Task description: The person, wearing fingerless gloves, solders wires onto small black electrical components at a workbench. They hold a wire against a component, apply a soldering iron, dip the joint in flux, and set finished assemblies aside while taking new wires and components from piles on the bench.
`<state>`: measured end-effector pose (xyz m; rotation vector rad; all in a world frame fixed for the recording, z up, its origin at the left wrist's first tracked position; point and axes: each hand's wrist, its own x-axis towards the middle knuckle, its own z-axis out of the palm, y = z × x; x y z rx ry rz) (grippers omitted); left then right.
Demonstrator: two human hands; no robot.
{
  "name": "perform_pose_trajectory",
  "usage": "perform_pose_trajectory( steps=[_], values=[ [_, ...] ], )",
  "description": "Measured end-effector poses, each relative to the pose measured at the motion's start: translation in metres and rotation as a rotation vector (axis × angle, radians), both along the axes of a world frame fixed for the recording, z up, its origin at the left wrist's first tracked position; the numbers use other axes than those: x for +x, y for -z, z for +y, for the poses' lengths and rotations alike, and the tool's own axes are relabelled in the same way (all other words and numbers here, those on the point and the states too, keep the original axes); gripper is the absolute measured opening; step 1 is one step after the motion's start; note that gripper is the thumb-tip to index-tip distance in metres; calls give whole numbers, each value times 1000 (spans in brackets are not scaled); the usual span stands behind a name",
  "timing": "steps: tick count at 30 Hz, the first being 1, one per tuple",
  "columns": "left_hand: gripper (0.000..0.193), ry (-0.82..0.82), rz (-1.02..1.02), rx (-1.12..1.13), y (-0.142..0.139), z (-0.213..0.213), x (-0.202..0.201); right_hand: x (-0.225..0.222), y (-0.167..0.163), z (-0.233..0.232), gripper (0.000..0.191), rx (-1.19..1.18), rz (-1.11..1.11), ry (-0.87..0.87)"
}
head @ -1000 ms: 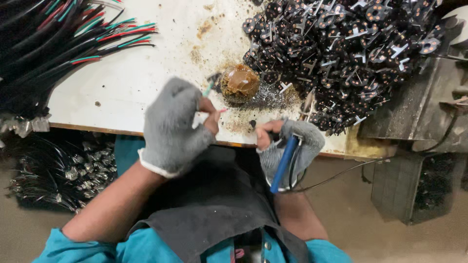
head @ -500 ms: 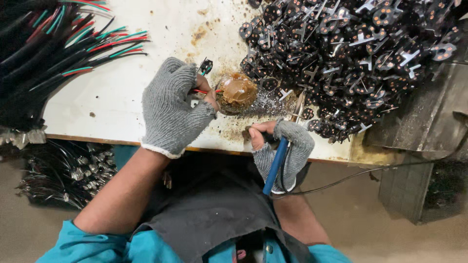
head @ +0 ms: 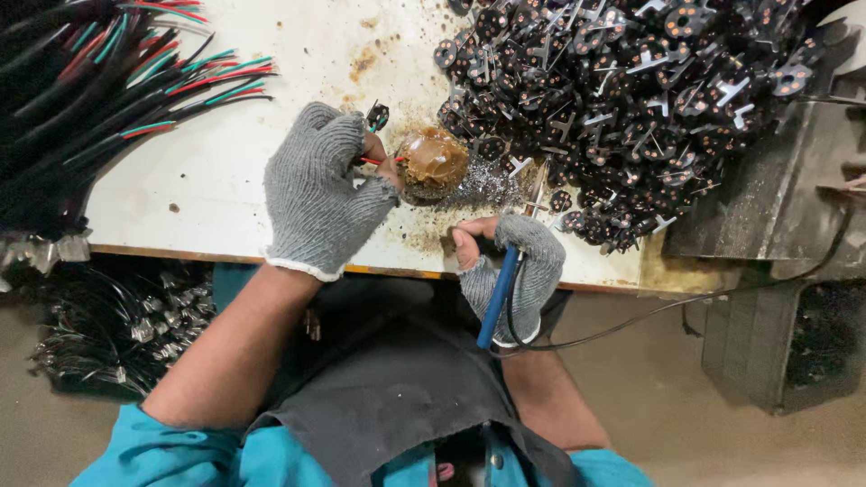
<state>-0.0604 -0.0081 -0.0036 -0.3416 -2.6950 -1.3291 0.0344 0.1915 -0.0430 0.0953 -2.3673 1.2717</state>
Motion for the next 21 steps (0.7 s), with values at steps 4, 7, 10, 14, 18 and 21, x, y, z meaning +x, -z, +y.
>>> perform_pose_trajectory(
  steps=[4,7,10,14,18,21],
  values=[
    [21,55,120,41,-15,-8,5,-2,-12,2,34,11,-92,-54],
    [14,373,-168,188,-26,-26,16,1,-20,4,28,-51,-77,-113],
    [10,454,-472,345,-27,-30,31,9,-22,5,36,-377,-168,-183],
    [13,348,-745,424,-19,-12,53,19,-21,3,35,-543,-399,-169],
    [13,375,-660,509,-21,-2,62,15,-27,3,32,-194,-295,-92],
    [13,545,-373,427,-28,-12,58,4,-39,4,26,-64,-156,-247]
  ],
)
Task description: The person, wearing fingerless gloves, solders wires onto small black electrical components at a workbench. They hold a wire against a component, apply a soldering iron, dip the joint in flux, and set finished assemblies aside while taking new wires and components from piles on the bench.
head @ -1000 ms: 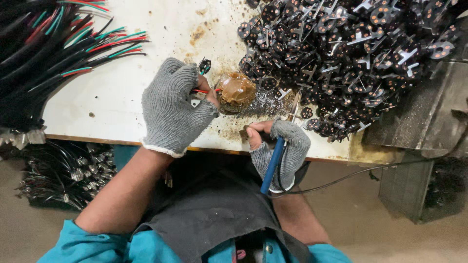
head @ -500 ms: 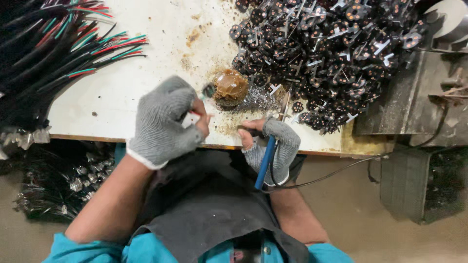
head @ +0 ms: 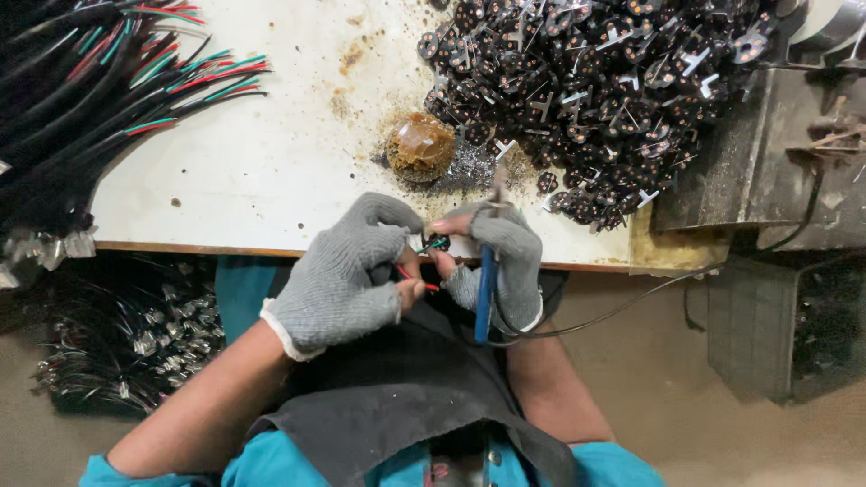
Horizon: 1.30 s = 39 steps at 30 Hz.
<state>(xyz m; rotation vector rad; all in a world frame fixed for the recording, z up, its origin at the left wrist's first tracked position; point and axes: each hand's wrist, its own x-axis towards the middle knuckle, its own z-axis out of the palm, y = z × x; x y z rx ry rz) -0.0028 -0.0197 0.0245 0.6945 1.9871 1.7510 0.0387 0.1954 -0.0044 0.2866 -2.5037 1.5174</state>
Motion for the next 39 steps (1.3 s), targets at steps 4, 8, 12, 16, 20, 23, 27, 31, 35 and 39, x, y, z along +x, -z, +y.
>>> perform_pose_trajectory(
  steps=[4,8,12,16,20,23,27,31,35,39],
  values=[
    [12,120,27,-145,0,-9,-12,-11,-12,-3,21,240,-13,-95],
    [15,-152,247,-346,16,1,-13,-12,-10,-9,27,329,-31,-14],
    [20,-252,392,-404,31,7,-8,-12,5,-9,30,353,74,31],
    [20,-251,439,-462,38,8,-6,-13,16,-6,29,394,80,21],
    [16,-240,440,-488,39,9,-6,-12,17,-4,30,420,88,2],
    [14,-236,441,-512,39,10,-5,-11,17,-4,33,404,95,-6],
    [11,-207,457,-542,41,10,-4,-13,18,-5,32,440,102,-21],
    [11,-199,467,-557,42,11,-5,-11,18,-4,22,419,177,-14],
    [15,-204,492,-515,39,11,-5,0,14,1,42,398,116,22],
    [11,-231,504,-506,37,11,-5,12,17,12,61,319,145,-44]
  ],
)
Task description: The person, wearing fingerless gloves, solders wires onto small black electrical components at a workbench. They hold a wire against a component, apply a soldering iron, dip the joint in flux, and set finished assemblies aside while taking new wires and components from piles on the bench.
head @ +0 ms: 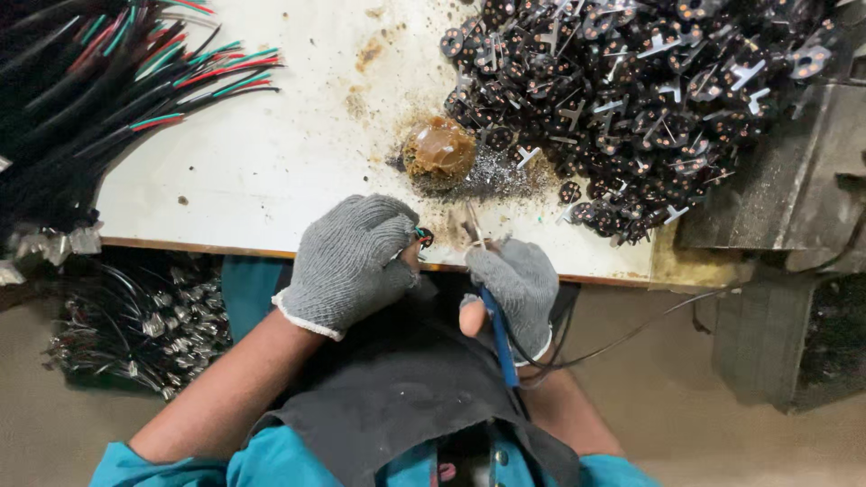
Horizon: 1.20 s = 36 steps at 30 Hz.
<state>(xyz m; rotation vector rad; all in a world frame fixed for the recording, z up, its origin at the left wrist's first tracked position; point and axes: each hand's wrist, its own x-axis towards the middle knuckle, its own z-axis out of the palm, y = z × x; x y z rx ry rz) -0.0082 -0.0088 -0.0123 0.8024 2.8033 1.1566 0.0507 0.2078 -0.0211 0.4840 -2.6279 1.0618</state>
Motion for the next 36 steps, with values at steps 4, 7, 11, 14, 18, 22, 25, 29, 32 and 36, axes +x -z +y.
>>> perform_pose_trajectory(
  steps=[4,7,11,14,18,22,25,29,32,36],
  values=[
    [11,-18,-39,-49,2,0,1,5,13,10,42,-86,68,-166],
    [12,5,-21,-16,3,-1,1,6,22,13,26,-73,100,-196],
    [11,3,-41,-38,3,-1,0,7,23,13,20,-53,71,-164],
    [16,19,-32,0,2,-4,-2,8,22,13,22,23,10,-162],
    [21,46,-66,12,5,-8,-3,7,23,13,25,85,85,-262],
    [17,48,-85,-13,8,-7,-2,5,29,14,24,176,27,-301],
    [17,45,-47,4,9,-7,-1,6,33,16,27,190,26,-343],
    [17,37,-61,63,8,-7,-1,7,34,17,28,156,12,-396],
    [15,29,-58,53,6,-7,-1,8,31,16,17,109,-68,-414],
    [15,30,-29,49,4,-7,0,7,23,9,18,-21,115,-188]
  ],
)
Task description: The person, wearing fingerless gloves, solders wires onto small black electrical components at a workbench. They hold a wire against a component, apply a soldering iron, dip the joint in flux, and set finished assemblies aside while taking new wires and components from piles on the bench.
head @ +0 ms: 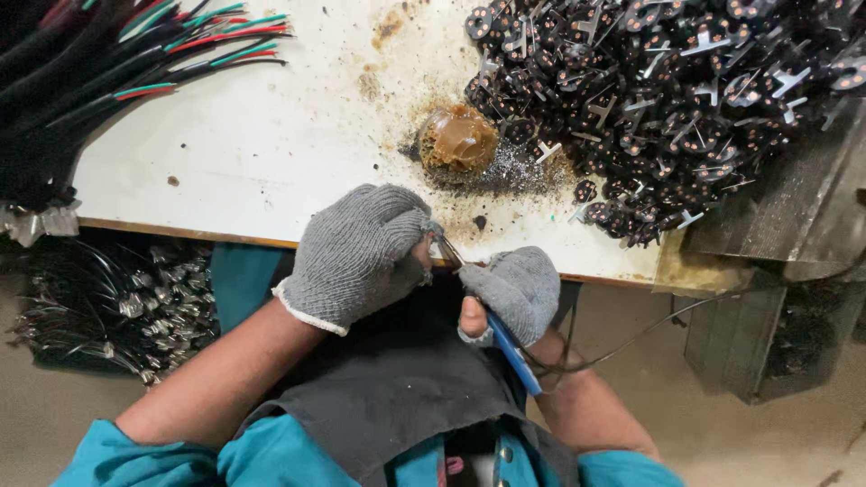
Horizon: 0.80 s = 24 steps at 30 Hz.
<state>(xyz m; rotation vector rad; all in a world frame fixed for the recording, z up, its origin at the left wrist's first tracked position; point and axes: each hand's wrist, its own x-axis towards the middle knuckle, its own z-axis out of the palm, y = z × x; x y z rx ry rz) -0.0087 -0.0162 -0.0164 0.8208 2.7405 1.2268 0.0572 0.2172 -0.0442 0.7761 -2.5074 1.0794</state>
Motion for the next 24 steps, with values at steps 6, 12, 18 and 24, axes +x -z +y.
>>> perform_pose_trajectory(
  steps=[6,12,18,24],
  values=[
    [15,-6,2,-22,0,1,0,-6,-7,-6,17,-54,-4,-10],
    [16,6,-50,-18,5,-1,0,-4,2,4,17,190,-48,-168],
    [18,6,-34,8,2,0,0,5,13,12,20,247,-100,-191],
    [15,-16,1,-37,0,1,0,13,17,12,23,151,-55,-122]
  ],
)
